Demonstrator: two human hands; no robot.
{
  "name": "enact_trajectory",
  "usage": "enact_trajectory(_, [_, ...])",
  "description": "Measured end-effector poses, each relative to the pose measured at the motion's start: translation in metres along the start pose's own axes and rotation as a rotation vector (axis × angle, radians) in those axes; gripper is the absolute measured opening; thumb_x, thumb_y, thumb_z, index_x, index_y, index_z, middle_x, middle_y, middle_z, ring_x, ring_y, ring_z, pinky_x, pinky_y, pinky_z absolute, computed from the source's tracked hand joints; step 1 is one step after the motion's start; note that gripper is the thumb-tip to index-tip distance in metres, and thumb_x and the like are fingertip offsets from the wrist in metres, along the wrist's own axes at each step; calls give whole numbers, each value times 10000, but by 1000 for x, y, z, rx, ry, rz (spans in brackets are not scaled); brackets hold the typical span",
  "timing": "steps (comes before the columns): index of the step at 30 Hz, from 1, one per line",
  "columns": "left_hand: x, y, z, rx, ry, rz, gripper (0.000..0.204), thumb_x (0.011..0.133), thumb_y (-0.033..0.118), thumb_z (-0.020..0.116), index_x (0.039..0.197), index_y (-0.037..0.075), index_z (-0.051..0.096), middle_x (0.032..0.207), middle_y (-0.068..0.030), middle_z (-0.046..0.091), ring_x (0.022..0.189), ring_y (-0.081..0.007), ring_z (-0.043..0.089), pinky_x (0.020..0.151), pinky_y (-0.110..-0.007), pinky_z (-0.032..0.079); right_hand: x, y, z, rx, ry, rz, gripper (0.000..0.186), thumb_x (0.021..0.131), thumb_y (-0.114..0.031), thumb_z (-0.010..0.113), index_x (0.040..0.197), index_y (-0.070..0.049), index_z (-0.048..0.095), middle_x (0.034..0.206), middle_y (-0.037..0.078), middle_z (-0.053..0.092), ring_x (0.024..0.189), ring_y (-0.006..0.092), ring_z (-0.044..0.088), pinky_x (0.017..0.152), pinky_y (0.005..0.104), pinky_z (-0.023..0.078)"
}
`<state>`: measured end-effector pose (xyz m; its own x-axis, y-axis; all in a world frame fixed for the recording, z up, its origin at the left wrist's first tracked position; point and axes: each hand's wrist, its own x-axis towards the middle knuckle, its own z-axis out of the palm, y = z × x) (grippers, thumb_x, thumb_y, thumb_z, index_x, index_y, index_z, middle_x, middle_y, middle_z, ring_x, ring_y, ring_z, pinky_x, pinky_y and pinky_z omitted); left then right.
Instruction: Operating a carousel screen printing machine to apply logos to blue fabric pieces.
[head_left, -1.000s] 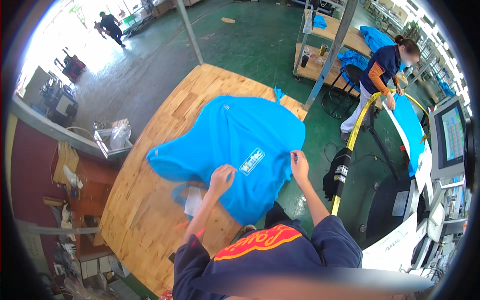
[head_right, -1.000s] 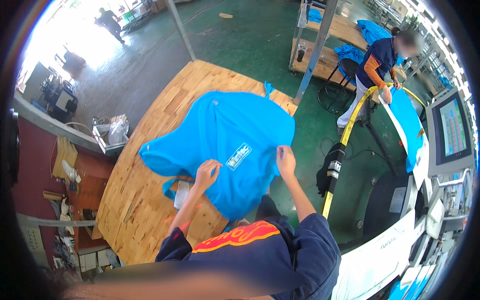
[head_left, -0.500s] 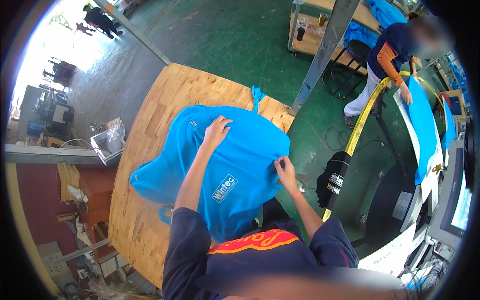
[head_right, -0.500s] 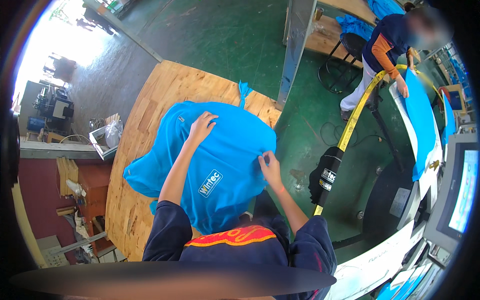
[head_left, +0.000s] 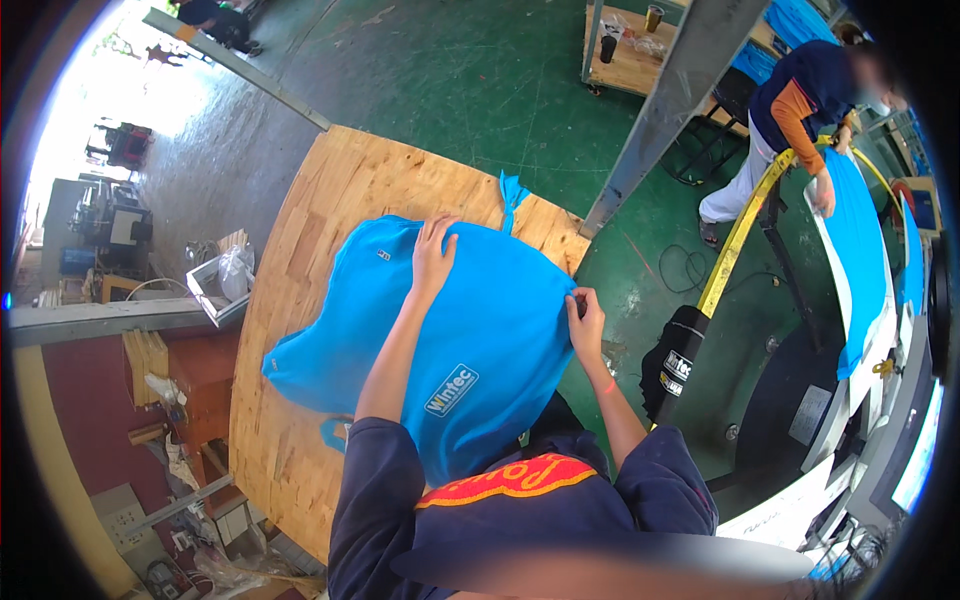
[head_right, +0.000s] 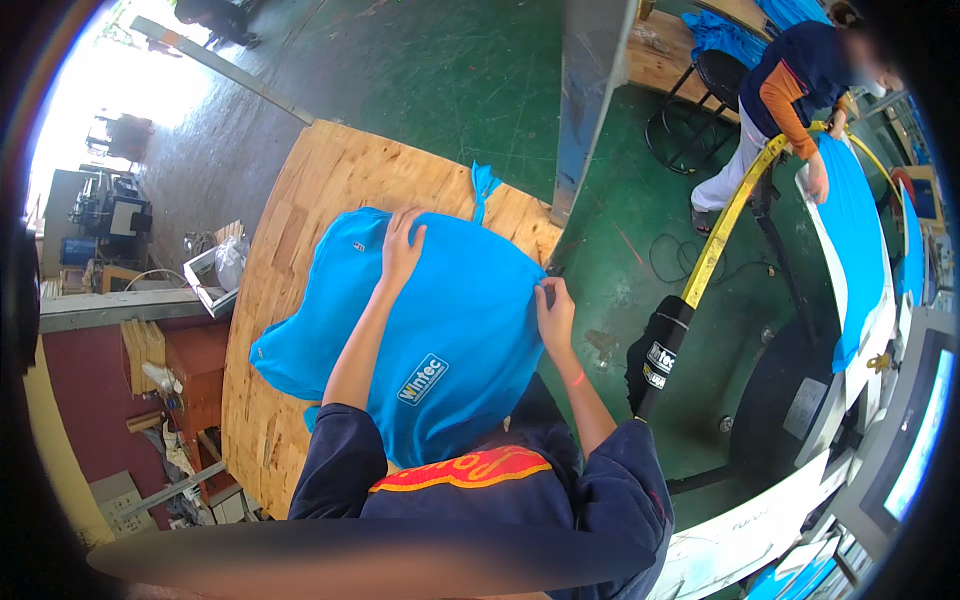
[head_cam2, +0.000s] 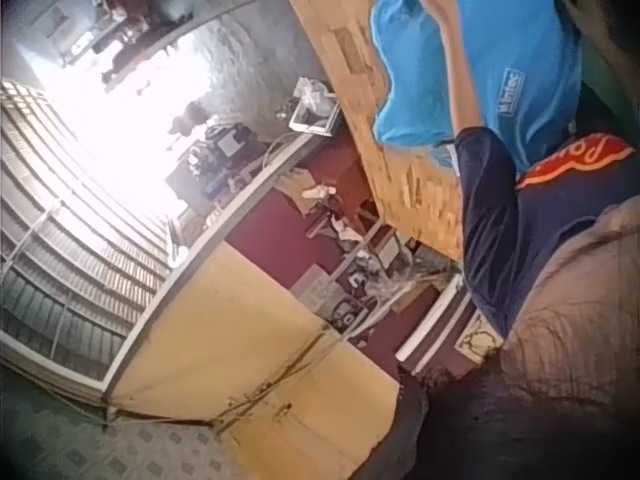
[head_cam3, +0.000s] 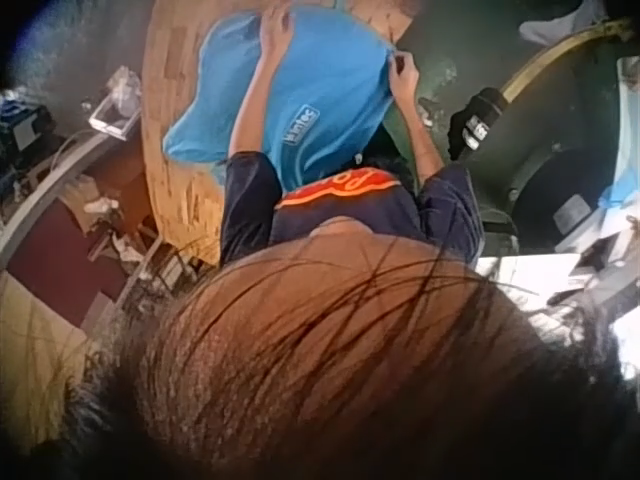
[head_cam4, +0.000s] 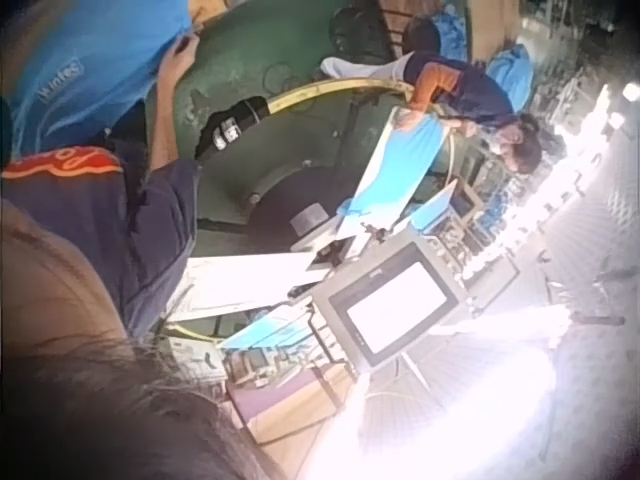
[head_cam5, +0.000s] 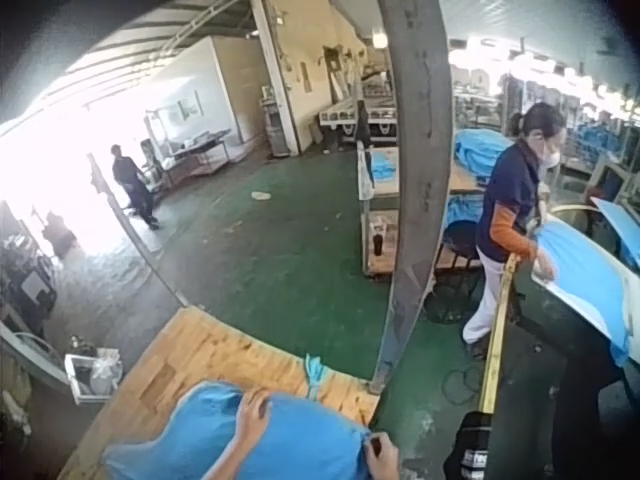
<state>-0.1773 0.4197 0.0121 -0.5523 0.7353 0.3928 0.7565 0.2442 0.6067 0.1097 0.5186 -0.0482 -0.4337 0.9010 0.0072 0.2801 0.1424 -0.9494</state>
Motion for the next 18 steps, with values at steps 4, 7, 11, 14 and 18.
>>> enact_trajectory(4, [-19,-15,-19,76,2,-72,246,879,61,598,1123,61,626,1203,-123,581,1154,-309,523,1000,-396,401,4,-20,-2,-190,5,-68,208,874,-101,639,1063,-54,566,968,99,623,871,225,594,754,348,444])
enact_trajectory(7, [-47,-23,-44,149,85,-117,250,883,74,594,1130,86,629,1212,-116,579,1147,-315,526,984,-412,405,8,-40,5,-396,57,-215,294,839,-106,641,1124,-101,570,1179,79,571,1115,291,505,917,409,363])
enact_trajectory(11, [-112,-34,-87,335,204,-298,269,896,114,590,1163,104,625,1249,-127,561,1162,-318,514,995,-437,379,9,-76,49,-361,-178,-560,316,823,-117,660,1127,-131,575,1210,74,563,1139,292,504,934,443,365])
enact_trajectory(14, [-172,-49,-121,431,331,-466,297,924,176,562,1208,97,597,1291,-148,530,1217,-358,464,1028,-468,334,0,-105,105,-261,-429,-693,312,838,-170,659,1137,-138,575,1250,75,549,1192,291,488,986,458,355])
enact_trajectory(18, [-252,-70,-171,642,434,-711,386,959,277,511,1320,140,525,1419,-169,418,1321,-406,352,1076,-540,265,-6,-130,214,-246,-609,-894,335,887,-274,611,1186,-131,571,1318,83,523,1248,303,461,1045,497,316])
